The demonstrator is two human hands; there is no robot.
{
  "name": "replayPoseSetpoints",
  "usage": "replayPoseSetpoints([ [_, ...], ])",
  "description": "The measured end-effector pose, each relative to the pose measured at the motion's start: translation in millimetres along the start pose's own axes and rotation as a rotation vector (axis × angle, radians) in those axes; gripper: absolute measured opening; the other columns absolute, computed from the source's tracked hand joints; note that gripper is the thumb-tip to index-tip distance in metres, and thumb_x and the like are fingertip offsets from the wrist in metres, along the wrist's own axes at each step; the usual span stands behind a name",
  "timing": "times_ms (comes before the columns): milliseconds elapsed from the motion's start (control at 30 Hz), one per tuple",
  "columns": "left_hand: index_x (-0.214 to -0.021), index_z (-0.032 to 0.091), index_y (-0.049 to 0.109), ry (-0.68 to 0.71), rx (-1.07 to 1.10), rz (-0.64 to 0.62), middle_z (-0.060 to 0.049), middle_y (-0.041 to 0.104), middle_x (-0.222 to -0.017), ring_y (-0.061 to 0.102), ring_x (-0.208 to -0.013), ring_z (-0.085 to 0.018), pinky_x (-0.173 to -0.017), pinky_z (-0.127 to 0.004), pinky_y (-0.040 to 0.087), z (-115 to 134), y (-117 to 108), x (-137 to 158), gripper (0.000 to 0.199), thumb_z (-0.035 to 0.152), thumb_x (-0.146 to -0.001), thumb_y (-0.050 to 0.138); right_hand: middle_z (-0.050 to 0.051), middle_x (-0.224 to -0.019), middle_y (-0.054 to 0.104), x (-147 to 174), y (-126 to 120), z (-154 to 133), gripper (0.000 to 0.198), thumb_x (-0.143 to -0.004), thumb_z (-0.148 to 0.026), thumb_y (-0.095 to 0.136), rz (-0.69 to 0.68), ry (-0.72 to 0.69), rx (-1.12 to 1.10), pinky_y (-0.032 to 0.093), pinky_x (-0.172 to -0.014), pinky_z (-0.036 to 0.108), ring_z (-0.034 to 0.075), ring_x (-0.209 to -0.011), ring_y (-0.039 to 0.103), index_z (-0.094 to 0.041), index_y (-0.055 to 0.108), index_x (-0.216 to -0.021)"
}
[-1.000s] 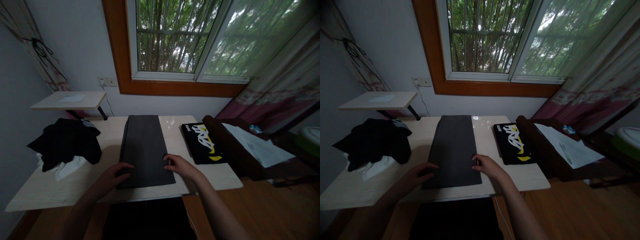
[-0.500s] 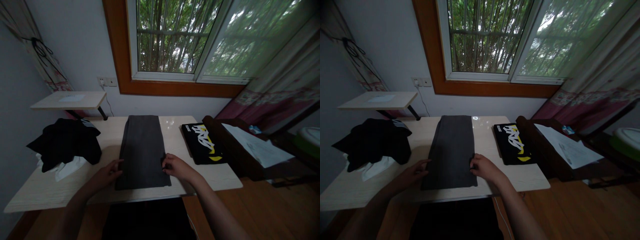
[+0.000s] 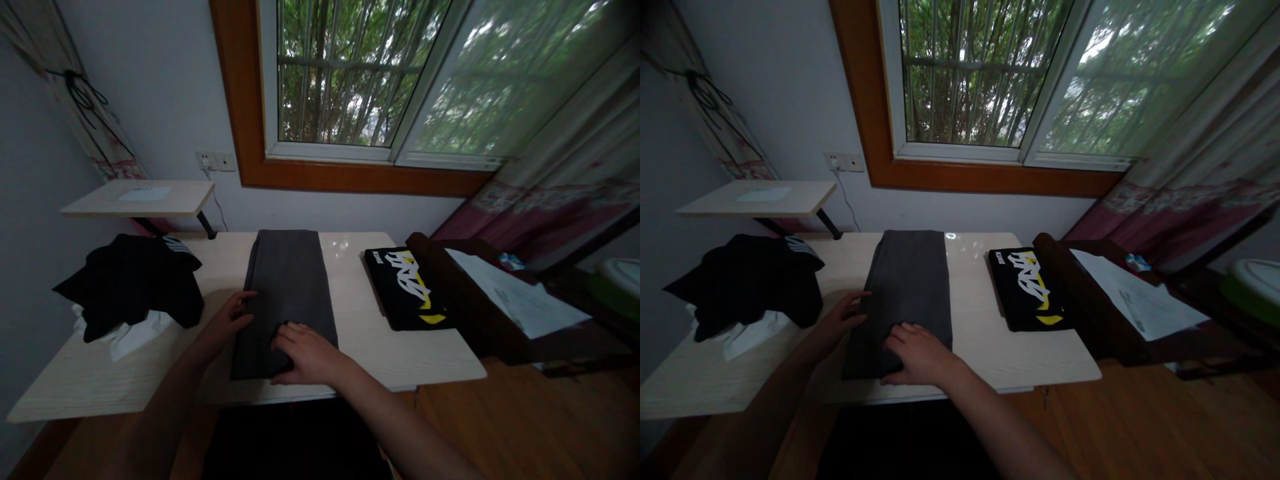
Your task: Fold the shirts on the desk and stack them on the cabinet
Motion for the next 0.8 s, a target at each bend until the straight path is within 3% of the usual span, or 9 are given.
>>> replayPoseSetpoints([
  [167, -0.122, 0.021, 0.062, -0.018, -0.113, -0.105, -0.006, 0.069, -0.114, 0.065, -0.104, -0.025, -0.091, -0.038, 0.052, -6, -5, 9, 0.045, 0.037, -0.080, 0.063, 0.007, -0.108, 0.064, -4, 13, -8, 0.045, -0.083, -0.056, 0.075, -0.061, -0.066, 0.069, 0.048, -0.088, 0.035, 0.025, -0.107, 0.055, -0.023, 0.066, -0.112],
  [267, -0.133, 0.024, 0.058, -0.078, -0.173, -0.149, -0.004, 0.068, -0.109, 0.067, -0.097, -0.023, -0.086, -0.037, 0.053, -15, -10, 9, 0.055, 0.041, -0.081, 0.064, 0.005, -0.103, 0.065, -3, 13, -9, 0.036, -0.087, -0.050, 0.071, -0.064, -0.109, 0.063, 0.047, -0.084, 0.032, 0.023, -0.101, 0.056, -0.023, 0.067, -0.111],
  [400, -0.149, 0.027, 0.041, -0.116, -0.158, -0.053, -0.004, 0.065, -0.109, 0.068, -0.090, -0.022, -0.077, -0.035, 0.054, -21, -22, -11, 0.074, 0.051, -0.083, 0.064, 0.004, -0.097, 0.067, -1, 14, -13, 0.023, -0.094, -0.041, 0.063, -0.054, -0.175, 0.035, 0.047, -0.081, 0.029, 0.019, -0.093, 0.058, -0.022, 0.069, -0.106],
  [533, -0.153, 0.027, 0.032, -0.110, -0.072, 0.017, -0.008, 0.065, -0.113, 0.068, -0.092, -0.022, -0.074, -0.032, 0.053, -25, -24, -53, 0.081, 0.056, -0.084, 0.064, 0.004, -0.090, 0.067, 0, 15, -19, 0.015, -0.094, -0.032, 0.061, -0.038, -0.223, 0.022, 0.047, -0.079, 0.029, 0.018, -0.088, 0.059, -0.022, 0.070, -0.101],
  [700, -0.151, 0.020, 0.036, -0.032, -0.171, 0.217, -0.002, 0.065, -0.095, 0.063, -0.076, -0.016, -0.072, -0.028, 0.049, -24, -34, -111, 0.082, 0.043, -0.080, 0.071, 0.003, -0.087, 0.067, 0, 13, -23, 0.014, -0.092, -0.027, 0.060, -0.042, -0.237, 0.019, 0.048, -0.077, 0.028, 0.017, -0.084, 0.059, -0.022, 0.071, -0.098],
  [800, -0.145, 0.017, 0.044, 0.026, -0.224, 0.357, 0.000, 0.062, -0.089, 0.060, -0.071, -0.014, -0.072, -0.028, 0.049, -17, -43, -125, 0.071, 0.032, -0.080, 0.069, 0.003, -0.086, 0.066, -1, 14, -22, 0.012, -0.090, -0.026, 0.062, -0.065, -0.241, 0.005, 0.049, -0.078, 0.027, 0.017, -0.084, 0.060, -0.022, 0.071, -0.097],
])
Point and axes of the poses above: each hand's wrist, its own x-axis away from the middle knuckle, its own y-axis out of the palm, z = x × y, the point moved 9 cm from there along -x, towards the middle knuckle
